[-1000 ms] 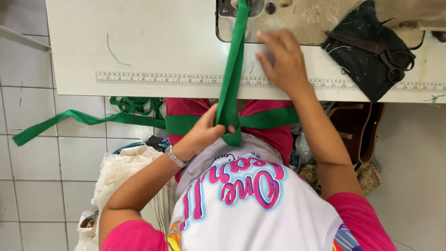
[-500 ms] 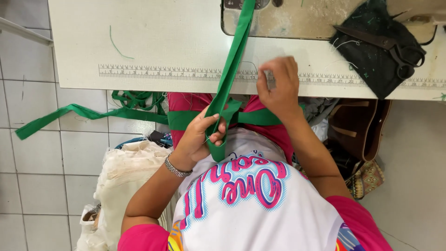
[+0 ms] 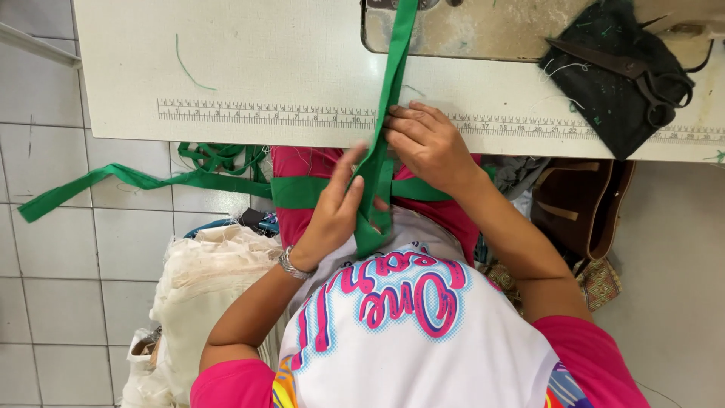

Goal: Aligning, folding, and feeding green fabric strips into an industrial sewing machine to create finished straps or piping.

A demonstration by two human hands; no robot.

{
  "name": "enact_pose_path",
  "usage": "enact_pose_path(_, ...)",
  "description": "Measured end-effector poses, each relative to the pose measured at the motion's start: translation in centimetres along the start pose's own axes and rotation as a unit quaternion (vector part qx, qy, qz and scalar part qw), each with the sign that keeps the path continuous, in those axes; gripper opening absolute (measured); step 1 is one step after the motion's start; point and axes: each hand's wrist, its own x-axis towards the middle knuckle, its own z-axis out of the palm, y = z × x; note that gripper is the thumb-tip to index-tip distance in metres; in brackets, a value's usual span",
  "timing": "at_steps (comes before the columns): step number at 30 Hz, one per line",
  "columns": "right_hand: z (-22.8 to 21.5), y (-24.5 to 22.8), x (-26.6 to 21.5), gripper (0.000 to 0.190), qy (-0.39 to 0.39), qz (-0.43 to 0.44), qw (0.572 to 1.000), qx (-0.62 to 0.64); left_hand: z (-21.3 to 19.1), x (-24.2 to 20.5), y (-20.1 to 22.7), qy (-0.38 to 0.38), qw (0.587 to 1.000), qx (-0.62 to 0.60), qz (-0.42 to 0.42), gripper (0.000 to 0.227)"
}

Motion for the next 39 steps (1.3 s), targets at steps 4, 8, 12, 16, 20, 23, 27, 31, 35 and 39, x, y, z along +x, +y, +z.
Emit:
enact_pose_path(4,-0.5,-0.1,0.0,0.015,-0.043,-0.027,0.998,-0.044,-1.4,1.4,-2.3,0.091,0.730,0.608,0.299,0.038)
enact_pose_path(8,-1.1,-0.5,-0.6,0.017,-0.050,-0.033,0.996,-0.070,-0.4,4.3,1.0,0.045,0.693,0.576,0.432,0.020)
enact_pose_path(12,-0.8,-0.5,-2.4,0.016,-0.043,-0.018,0.997,-0.066,-0.9,6.6,0.6,-0.033,0.666,0.577,0.472,0.016)
enact_pose_path(16,-0.3,-0.1,-3.9,0.011,-0.018,0.006,0.999,-0.039,-1.3,7.7,0.1,-0.062,0.629,0.604,0.486,0.020)
enact_pose_path(20,-0.6,-0.3,-3.2,0.007,-0.002,0.014,1.000,-0.018,-1.4,7.8,-0.6,-0.069,0.638,0.605,0.472,0.024)
enact_pose_path(23,-0.6,-0.5,-2.8,0.012,-0.011,0.009,1.000,-0.010,-1.2,7.6,0.1,-0.073,0.643,0.606,0.463,0.026)
enact_pose_path(27,-0.5,-0.1,-2.9,0.012,-0.007,0.001,1.000,0.010,-1.5,7.8,1.7,-0.106,0.661,0.593,0.447,0.033)
enact_pose_path(31,-0.8,0.2,-2.3,0.011,-0.017,-0.012,1.000,-0.001,-2.7,11.9,1.3,-0.141,0.690,0.573,0.418,0.033)
enact_pose_path(35,-3.0,0.9,-1.3,0.012,-0.102,-0.040,0.993,0.040,-0.8,16.5,6.1,-0.123,0.584,0.638,0.486,0.021)
enact_pose_path(39,-3.8,1.2,-1.2,0.010,-0.129,-0.043,0.990,0.030,-0.7,19.7,5.9,-0.186,0.549,0.641,0.502,0.017)
